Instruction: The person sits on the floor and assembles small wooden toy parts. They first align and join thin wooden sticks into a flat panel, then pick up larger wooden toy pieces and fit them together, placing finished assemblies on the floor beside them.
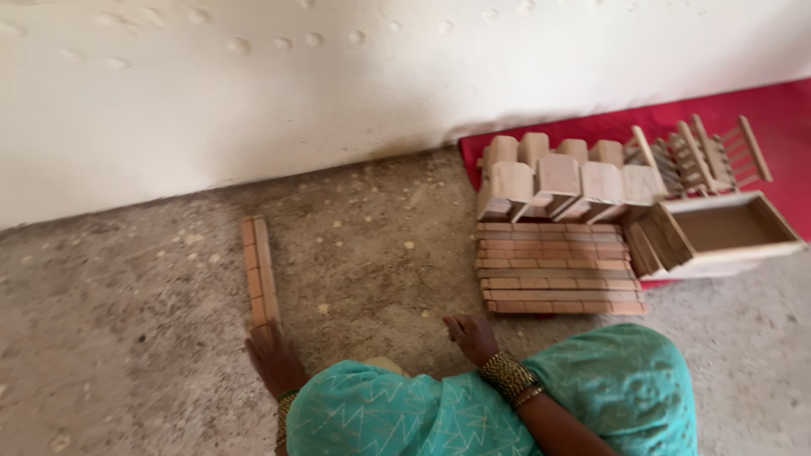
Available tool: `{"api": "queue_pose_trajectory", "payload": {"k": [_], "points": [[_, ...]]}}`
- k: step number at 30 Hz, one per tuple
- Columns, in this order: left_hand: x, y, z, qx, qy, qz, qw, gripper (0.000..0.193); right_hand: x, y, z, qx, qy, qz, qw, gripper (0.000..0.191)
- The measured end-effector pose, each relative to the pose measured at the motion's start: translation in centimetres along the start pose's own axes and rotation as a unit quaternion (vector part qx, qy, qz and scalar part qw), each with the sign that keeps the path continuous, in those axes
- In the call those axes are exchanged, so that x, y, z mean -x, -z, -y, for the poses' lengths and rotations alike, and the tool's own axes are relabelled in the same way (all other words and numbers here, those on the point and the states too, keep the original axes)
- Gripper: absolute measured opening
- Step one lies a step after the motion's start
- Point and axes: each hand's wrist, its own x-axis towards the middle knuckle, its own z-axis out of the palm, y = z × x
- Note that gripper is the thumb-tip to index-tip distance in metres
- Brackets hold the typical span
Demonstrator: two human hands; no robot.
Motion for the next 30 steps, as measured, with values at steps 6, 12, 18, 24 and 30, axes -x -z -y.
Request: {"api": "queue_pose_trajectory", "payload": {"k": [6, 12, 18, 24, 30], "points": [[-3.3, -0.3, 0.3, -0.116, -0.028, 0.032, 0.992, 0.065, -0.9, 2.4, -0.3, 0.079, -0.03, -0.061, 0.995, 0.048], [-3.9, 0.6, 1.0, 0.026, -0.005, 0.039, 0.999, 0.079, -2.5, 9.7, -1.4, 0.246, -0.014, -0.019, 0.969, 0.042], [-8.7, 2.2, 0.5, 0.159, -0.041, 0.04, 0.986, 0.077, -2.5, 7.5, -0.9, 0.392, 0.083, 0.006, 0.916, 0.039], [-11.9, 5.2, -8.3, 0.257, -0.162, 0.032, 0.952, 0.066, -1.5, 8.2, 0.6, 0.272, 0.17, -0.012, 0.947, 0.037], [-5.0, 6.5, -21.4, 0.463, -0.04, 0.255, 0.848, 0.075, -1.5, 8.6, 6.0, 0.105, 0.29, -0.075, 0.948, 0.029]]}}
